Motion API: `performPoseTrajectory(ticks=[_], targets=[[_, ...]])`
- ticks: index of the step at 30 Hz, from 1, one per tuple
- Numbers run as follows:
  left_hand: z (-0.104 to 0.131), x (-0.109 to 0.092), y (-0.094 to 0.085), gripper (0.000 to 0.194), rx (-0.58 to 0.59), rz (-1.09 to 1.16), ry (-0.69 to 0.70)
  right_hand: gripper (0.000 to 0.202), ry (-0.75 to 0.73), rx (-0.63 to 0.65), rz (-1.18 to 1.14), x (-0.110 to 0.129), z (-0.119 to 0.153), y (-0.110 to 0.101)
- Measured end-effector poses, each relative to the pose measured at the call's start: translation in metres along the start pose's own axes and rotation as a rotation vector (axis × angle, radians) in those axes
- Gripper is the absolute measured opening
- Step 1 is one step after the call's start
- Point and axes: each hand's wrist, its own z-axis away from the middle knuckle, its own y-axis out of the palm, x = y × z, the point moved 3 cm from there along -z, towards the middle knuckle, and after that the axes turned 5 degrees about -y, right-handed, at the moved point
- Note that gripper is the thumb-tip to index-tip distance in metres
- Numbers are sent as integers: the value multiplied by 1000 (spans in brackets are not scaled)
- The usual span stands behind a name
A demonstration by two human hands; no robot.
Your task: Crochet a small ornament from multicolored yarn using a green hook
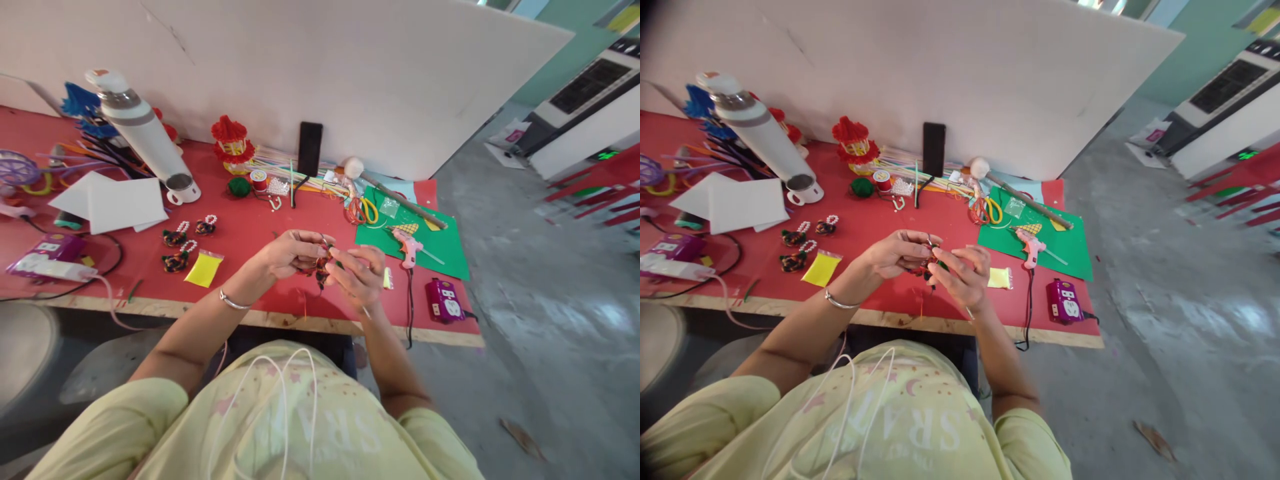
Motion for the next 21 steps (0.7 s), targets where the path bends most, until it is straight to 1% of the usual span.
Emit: performPoseTrajectory(ticks=[2, 3, 5, 7, 8, 10, 11, 13, 14, 15, 16, 19, 21], targets=[[-1, -3, -6, 34, -19, -106, -6, 20, 9, 163, -124, -10, -11, -10], [-2, -5, -9, 34, -49, -180, 11, 21, 23, 243, -165, -15, -16, -15], [-4, -10, -15, 35, -119, -324, 67, 21, 43, 359, -211, -21, -27, -26], [-6, -14, -17, 36, -144, -405, 105, 20, 84, 406, -265, -24, -34, -33], [-6, -15, -16, 36, -130, -418, 104, 17, 128, 403, -321, -25, -36, -35], [-6, -16, -12, 35, -69, -404, 84, 16, 254, 346, -498, -28, -34, -33], [-6, -15, -9, 35, -26, -382, 65, 19, 330, 290, -599, -29, -30, -30], [-5, -11, -2, 35, 59, -316, 28, 27, 462, 143, -761, -31, -19, -19], [-6, -8, 1, 34, 87, -279, 17, 30, 507, 62, -794, -30, -12, -13], [-6, -5, 4, 34, 101, -247, 14, 31, 527, -11, -792, -28, -5, -7], [-7, -1, 6, 34, 100, -226, 20, 31, 530, -37, -751, -25, 1, 0], [-9, 9, 9, 32, 37, -224, 96, 22, 494, -75, -535, -12, 14, 12], [-10, 12, 9, 37, -21, -231, 140, 20, 477, -106, -438, -5, 17, 14]])
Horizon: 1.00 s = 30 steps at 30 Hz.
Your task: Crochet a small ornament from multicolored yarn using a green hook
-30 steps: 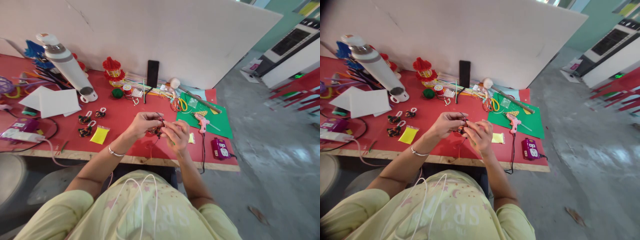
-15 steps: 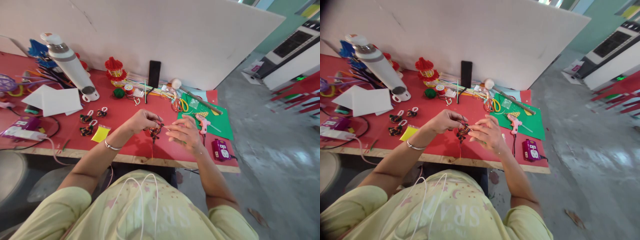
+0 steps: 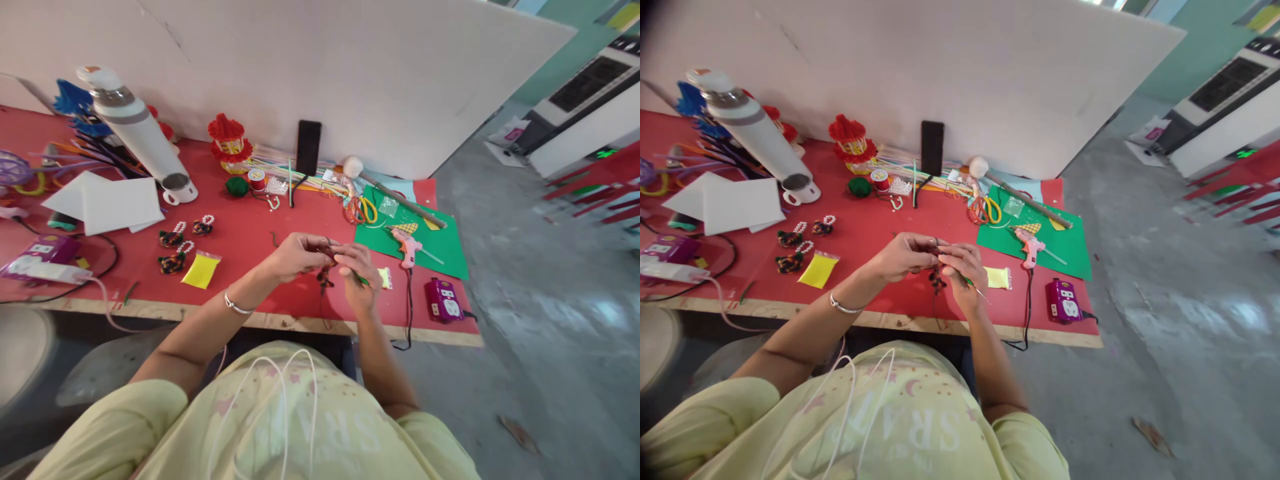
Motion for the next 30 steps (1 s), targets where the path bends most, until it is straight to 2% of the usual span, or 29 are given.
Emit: performPoseTrajectory(ticks=[4, 9, 12, 15, 18, 21, 23, 27, 30], targets=[[-1, 3, -5, 48, -120, -20, 93, 21, -2, -16, 88, 8, 2, -2], [-1, 11, -6, 56, -333, -212, 249, 21, 5, -16, 326, 12, 5, 1], [3, 13, 1, 63, -401, -111, 266, 27, -77, -126, 427, 13, 14, 12], [7, 11, 9, 68, -296, 193, 154, 29, -135, -292, 322, 13, 20, 23], [11, 4, 8, 65, -191, 353, 54, 23, -45, -336, 61, 9, 18, 25], [14, -3, 1, 63, -142, 342, 41, 16, 43, -256, -189, 3, 7, 16], [15, -5, -3, 63, -111, 312, 32, 15, 57, -161, -285, 1, -1, 5], [16, -6, -7, 65, -74, 260, -6, 20, 9, 52, -236, 3, -14, -13], [16, -6, -8, 65, -49, 242, -22, 22, -24, 113, -188, 6, -18, -21]])
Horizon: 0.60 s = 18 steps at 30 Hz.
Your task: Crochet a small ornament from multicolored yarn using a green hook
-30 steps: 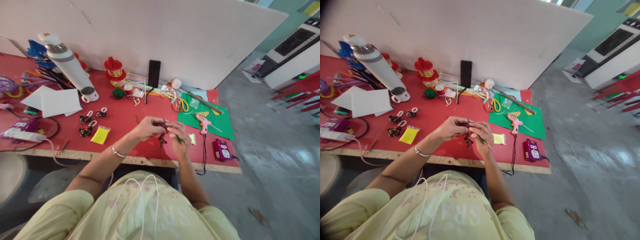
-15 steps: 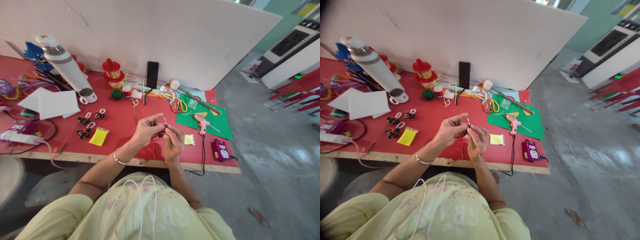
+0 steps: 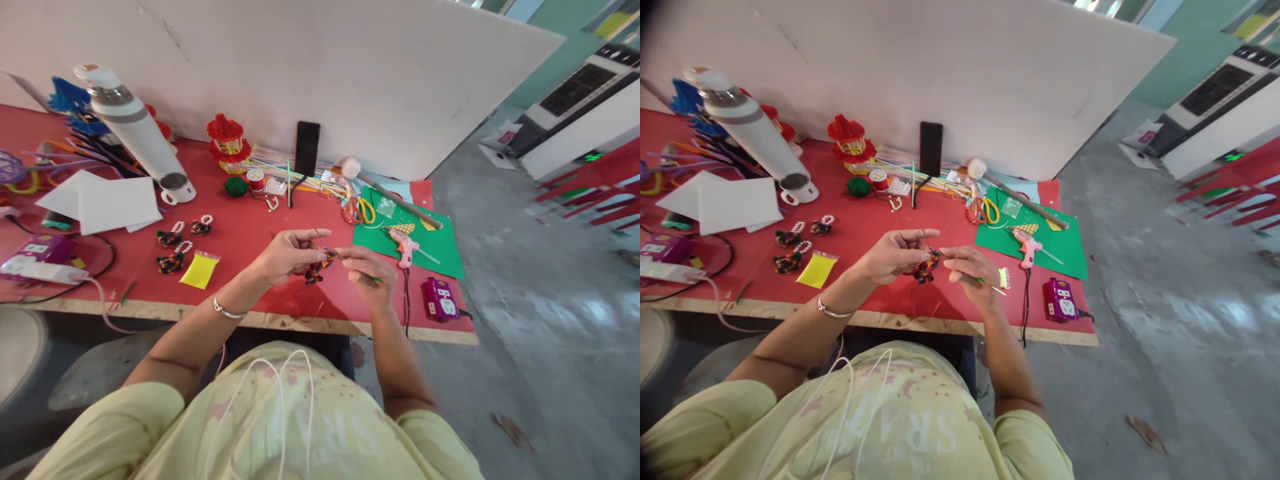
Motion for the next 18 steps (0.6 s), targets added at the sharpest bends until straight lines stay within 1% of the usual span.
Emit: performPoseTrajectory(ticks=[4, 7, 11, 15, 18], targets=[[0, -1, -1, 66, 25, -32, 3, 22, -2, 15, 14, 3, 0, -4], [0, -3, 0, 63, 13, -67, 31, 23, -23, 36, 9, 8, -2, -8], [-1, -4, 1, 58, -18, -145, 85, 24, -45, 102, 18, 17, -11, -16], [0, -6, 3, 57, -11, -238, 99, 22, -57, 158, 1, 23, -18, -23], [1, -8, 5, 54, -8, -295, 107, 20, -37, 186, -8, 25, -21, -27]])
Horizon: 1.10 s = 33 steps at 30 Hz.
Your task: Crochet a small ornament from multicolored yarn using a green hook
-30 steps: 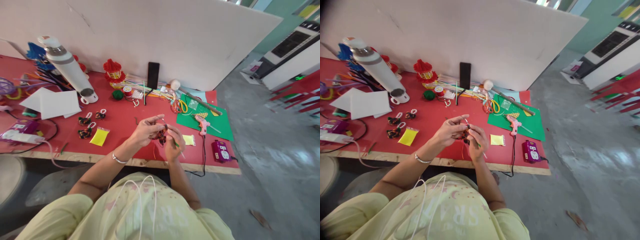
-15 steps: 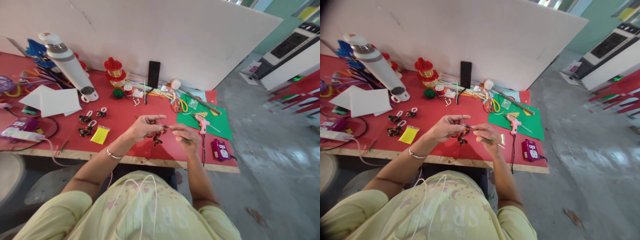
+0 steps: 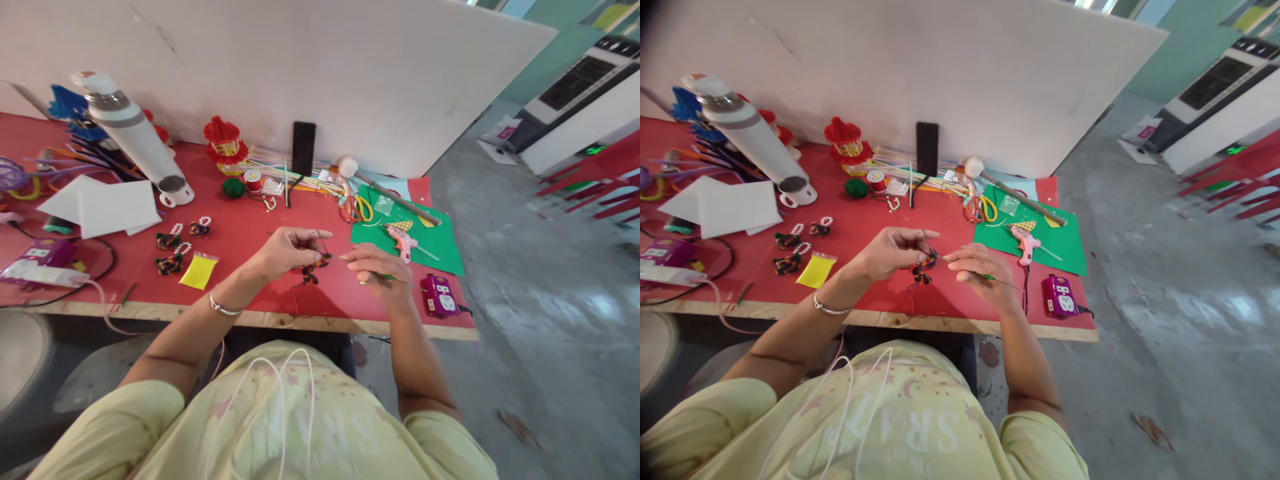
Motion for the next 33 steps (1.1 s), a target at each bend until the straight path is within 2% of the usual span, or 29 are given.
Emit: performPoseTrajectory(ticks=[5, 8, 12, 14, 17, 24, 29, 33], targets=[[0, -2, 1, 51, 33, -21, 8, 16, 75, -33, -53, 1, -1, -5], [-1, -1, 5, 54, 47, -17, 8, 16, 208, -107, -203, -8, 6, 4], [-2, 1, 12, 57, 17, 2, 42, 26, 450, -388, -574, -32, 27, 35], [-2, 3, 12, 56, 3, 40, 39, 31, 525, -526, -646, -42, 36, 49], [-3, 3, 9, 54, 7, 95, 3, 32, 515, -609, -632, -49, 41, 58], [-1, 2, 7, 57, -2, 119, 23, 38, 498, -610, -473, -47, 39, 47], [-3, 8, 9, 55, 7, 152, 53, 35, 464, -601, -437, -46, 41, 53], [-2, 6, 9, 54, 27, 154, 38, 28, 383, -604, -430, -40, 39, 53]])
